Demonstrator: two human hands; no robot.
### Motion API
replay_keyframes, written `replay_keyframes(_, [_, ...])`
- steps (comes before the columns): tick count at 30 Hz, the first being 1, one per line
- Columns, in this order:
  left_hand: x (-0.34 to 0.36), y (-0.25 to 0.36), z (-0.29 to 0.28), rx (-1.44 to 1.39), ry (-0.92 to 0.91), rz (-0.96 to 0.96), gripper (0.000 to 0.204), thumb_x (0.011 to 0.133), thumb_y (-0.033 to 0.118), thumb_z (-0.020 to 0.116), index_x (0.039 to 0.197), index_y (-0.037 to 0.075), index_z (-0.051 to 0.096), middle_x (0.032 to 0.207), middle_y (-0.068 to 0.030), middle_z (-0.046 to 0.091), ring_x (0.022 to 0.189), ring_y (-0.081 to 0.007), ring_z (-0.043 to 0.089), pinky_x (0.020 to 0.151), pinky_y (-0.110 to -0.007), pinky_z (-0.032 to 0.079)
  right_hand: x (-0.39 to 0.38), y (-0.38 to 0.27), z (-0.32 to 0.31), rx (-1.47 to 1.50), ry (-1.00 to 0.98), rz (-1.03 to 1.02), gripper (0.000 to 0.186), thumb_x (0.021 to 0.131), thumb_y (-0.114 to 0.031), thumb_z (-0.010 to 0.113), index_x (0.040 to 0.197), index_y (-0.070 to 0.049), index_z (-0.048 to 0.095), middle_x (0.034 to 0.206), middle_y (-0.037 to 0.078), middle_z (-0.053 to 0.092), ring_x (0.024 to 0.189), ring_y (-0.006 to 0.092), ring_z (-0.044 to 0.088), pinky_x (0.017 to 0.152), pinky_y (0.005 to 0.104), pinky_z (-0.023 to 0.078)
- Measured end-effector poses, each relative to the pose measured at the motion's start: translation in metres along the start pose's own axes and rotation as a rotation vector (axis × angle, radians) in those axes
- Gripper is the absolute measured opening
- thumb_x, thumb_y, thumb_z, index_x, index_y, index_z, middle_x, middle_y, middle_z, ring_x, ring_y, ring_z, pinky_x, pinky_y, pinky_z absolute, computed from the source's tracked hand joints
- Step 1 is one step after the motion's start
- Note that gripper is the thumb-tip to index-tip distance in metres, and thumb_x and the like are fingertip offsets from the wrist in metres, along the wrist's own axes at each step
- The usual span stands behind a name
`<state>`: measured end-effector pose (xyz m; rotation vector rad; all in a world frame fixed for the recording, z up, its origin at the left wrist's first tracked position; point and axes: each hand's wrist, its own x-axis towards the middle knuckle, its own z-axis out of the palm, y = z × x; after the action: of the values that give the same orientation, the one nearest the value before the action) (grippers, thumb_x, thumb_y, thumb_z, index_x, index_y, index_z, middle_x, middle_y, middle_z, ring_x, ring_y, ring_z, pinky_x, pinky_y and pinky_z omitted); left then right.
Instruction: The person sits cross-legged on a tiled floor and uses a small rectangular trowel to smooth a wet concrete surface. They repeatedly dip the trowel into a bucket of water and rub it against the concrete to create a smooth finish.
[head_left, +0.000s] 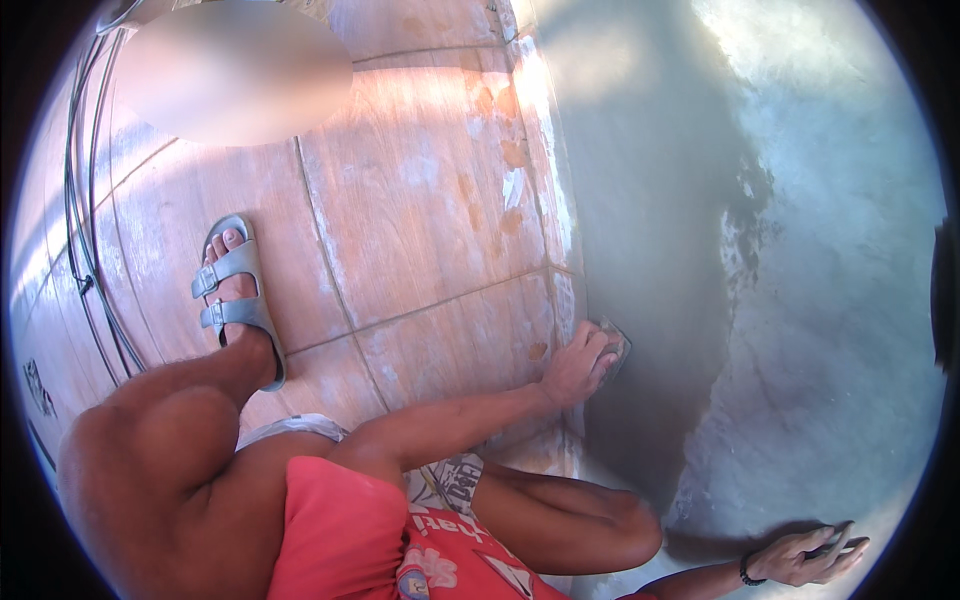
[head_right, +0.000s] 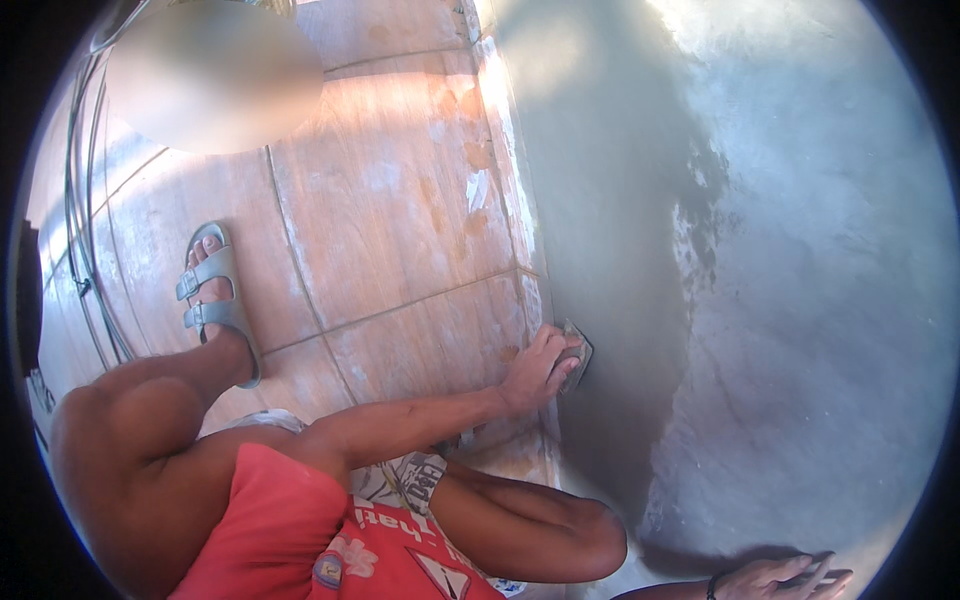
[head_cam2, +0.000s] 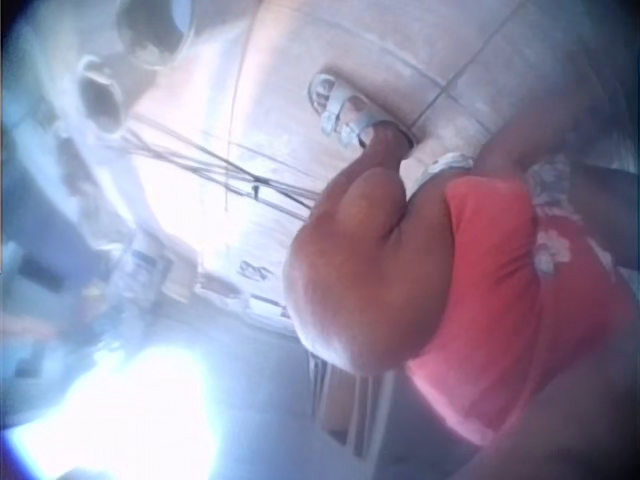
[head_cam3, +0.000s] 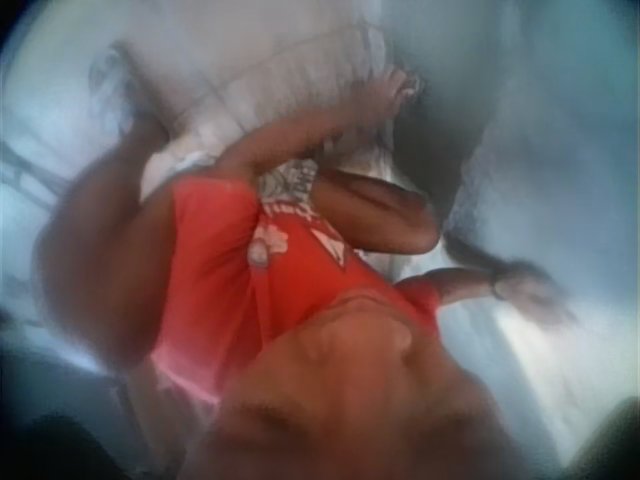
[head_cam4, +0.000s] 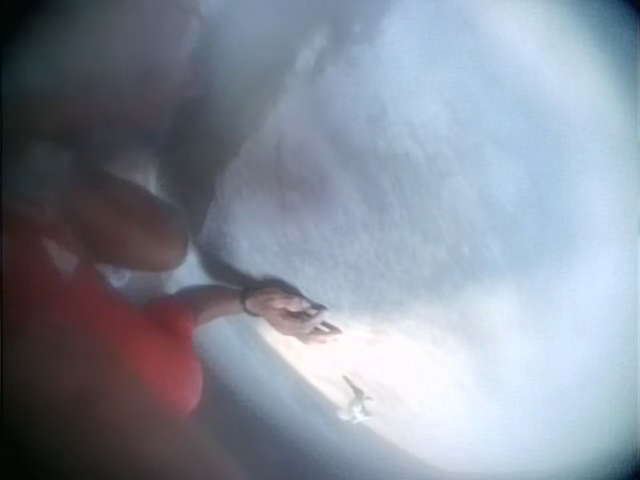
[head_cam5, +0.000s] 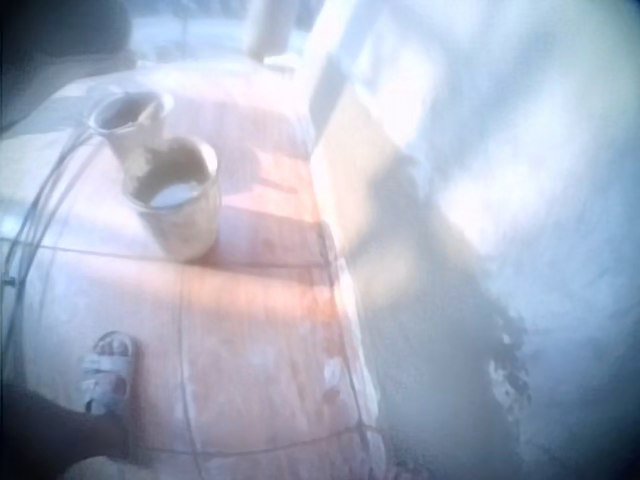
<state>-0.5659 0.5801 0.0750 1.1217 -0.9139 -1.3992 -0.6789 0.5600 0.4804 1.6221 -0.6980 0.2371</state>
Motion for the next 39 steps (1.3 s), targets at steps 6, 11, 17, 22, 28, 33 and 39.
replay_keyframes(6, [0.157, 0.055, -0.12, 0.056, 0.603, 0.182, 0.025, 0.096, 0.015, 0.055, 0.118, 0.003, 0.054, 0.111, -0.0203, 0.053, 0.099, -0.0381, 0.057, 0.088, -0.045, 0.046, -0.007, -0.001, -0.004, -0.006, -0.005, -0.026, 0.033, 0.1, -0.029, 0.057, 0.109, -0.001, 0.074, 0.131, 0.013, 0.063, 0.126, 0.0287, 0.053, 0.109, 0.0446, 0.039])
replay_keyframes(11, [0.154, 0.059, -0.097, 0.137, 0.529, 0.254, 0.026, 0.097, 0.015, 0.054, 0.118, 0.0, 0.055, 0.109, -0.0215, 0.055, 0.098, -0.0362, 0.058, 0.086, -0.044, 0.048, -0.008, -0.008, -0.003, -0.027, -0.023, 0.04, 0.033, 0.1, -0.028, 0.057, 0.11, -0.002, 0.074, 0.131, 0.012, 0.063, 0.126, 0.0284, 0.054, 0.109, 0.045, 0.039])
replay_keyframes(17, [-0.031, 0.009, 0.034, 0.182, -0.064, 0.166, 0.024, 0.097, 0.021, 0.058, 0.113, 0.003, 0.056, 0.107, -0.0207, 0.047, 0.085, -0.0392, 0.06, 0.075, -0.05, 0.053, -0.004, -0.007, -0.001, -0.023, -0.029, 0.048, 0.031, 0.1, -0.027, 0.056, 0.109, -0.003, 0.074, 0.131, 0.012, 0.063, 0.127, 0.0302, 0.053, 0.109, 0.046, 0.039])
replay_keyframes(22, [0.017, 0.042, -0.007, 0.039, 0.184, 0.229, 0.026, 0.097, 0.019, 0.058, 0.117, 0.003, 0.056, 0.107, -0.0193, 0.049, 0.092, -0.0378, 0.058, 0.081, -0.045, 0.049, -0.012, 0.023, -0.004, -0.009, -0.055, -0.095, 0.029, 0.101, -0.024, 0.056, 0.111, -0.001, 0.071, 0.133, 0.016, 0.06, 0.131, 0.0323, 0.05, 0.111, 0.0475, 0.039])
replay_keyframes(28, [0.148, 0.088, -0.099, 0.132, 0.587, 0.298, 0.023, 0.096, 0.016, 0.055, 0.117, 0.005, 0.055, 0.107, -0.021, 0.053, 0.092, -0.0405, 0.059, 0.078, -0.049, 0.048, -0.015, 0.017, -0.003, -0.013, -0.064, -0.064, 0.028, 0.101, -0.024, 0.056, 0.111, -0.001, 0.07, 0.136, 0.017, 0.057, 0.134, 0.0324, 0.046, 0.112, 0.0476, 0.039])
replay_keyframes(33, [0.061, 0.082, -0.009, 0.086, 0.346, 0.206, 0.026, 0.094, 0.014, 0.059, 0.116, 0.001, 0.055, 0.107, -0.0216, 0.051, 0.083, -0.0396, 0.059, 0.073, -0.047, 0.05, -0.015, 0.012, -0.004, -0.001, -0.065, -0.014, 0.028, 0.102, -0.023, 0.055, 0.11, -0.001, 0.07, 0.136, 0.018, 0.057, 0.133, 0.0323, 0.047, 0.111, 0.0474, 0.04])
replay_keyframes(39, [-0.028, 0.056, 0.036, 0.154, 0.091, 0.467, 0.028, 0.092, 0.014, 0.065, 0.117, 0.005, 0.058, 0.106, -0.022, 0.05, 0.082, -0.0392, 0.063, 0.066, -0.044, 0.055, -0.013, 0.016, -0.004, -0.044, -0.081, -0.027, 0.028, 0.102, -0.023, 0.055, 0.108, 0.0, 0.07, 0.136, 0.017, 0.057, 0.132, 0.0321, 0.048, 0.11, 0.0474, 0.04])
